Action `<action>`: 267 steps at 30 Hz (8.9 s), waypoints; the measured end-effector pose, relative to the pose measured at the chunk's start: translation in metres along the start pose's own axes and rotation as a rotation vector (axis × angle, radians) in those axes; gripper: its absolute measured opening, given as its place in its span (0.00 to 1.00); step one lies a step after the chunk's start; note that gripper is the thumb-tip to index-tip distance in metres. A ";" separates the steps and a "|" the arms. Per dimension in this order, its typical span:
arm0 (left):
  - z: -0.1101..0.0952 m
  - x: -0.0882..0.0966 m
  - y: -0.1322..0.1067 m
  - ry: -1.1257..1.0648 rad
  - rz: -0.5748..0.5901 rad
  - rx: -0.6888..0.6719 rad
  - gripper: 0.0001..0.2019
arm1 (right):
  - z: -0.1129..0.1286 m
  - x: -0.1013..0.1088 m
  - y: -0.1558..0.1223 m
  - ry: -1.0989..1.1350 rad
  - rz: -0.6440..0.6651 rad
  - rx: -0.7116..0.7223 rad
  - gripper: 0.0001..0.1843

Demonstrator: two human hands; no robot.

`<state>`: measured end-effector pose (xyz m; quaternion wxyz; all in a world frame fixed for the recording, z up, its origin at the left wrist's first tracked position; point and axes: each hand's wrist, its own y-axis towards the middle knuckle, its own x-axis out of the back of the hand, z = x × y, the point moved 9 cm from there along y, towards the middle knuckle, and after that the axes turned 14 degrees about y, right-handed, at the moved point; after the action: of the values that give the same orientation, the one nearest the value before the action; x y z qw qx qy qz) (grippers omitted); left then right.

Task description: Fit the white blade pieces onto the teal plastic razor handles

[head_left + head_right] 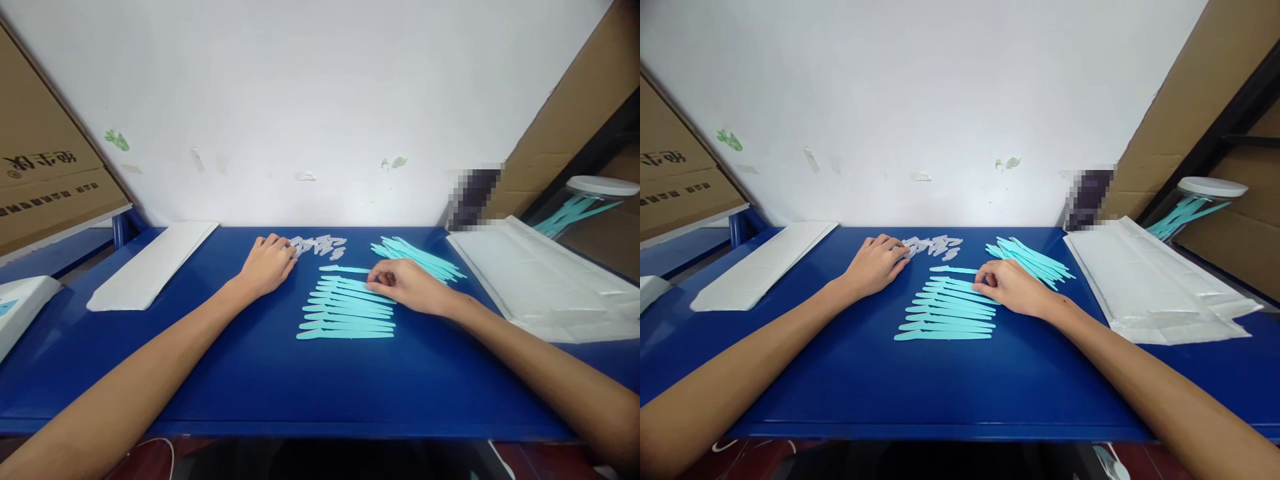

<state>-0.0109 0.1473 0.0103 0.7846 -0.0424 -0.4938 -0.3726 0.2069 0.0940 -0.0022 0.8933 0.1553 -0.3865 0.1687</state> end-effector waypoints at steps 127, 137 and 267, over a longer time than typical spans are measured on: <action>-0.002 0.014 0.000 -0.982 -0.043 0.185 0.17 | 0.030 0.018 -0.009 -0.225 -0.077 0.183 0.06; -0.013 0.011 0.000 -1.036 0.053 0.163 0.10 | 0.015 0.012 -0.008 -0.189 0.048 0.144 0.11; -0.029 0.023 -0.006 -0.678 0.065 -0.164 0.13 | 0.032 -0.004 -0.012 -0.316 0.097 0.191 0.07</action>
<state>0.0120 0.1175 0.0126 0.5812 -0.2425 -0.6931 -0.3508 0.1894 0.0700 0.0140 0.7935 0.2451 -0.5112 0.2211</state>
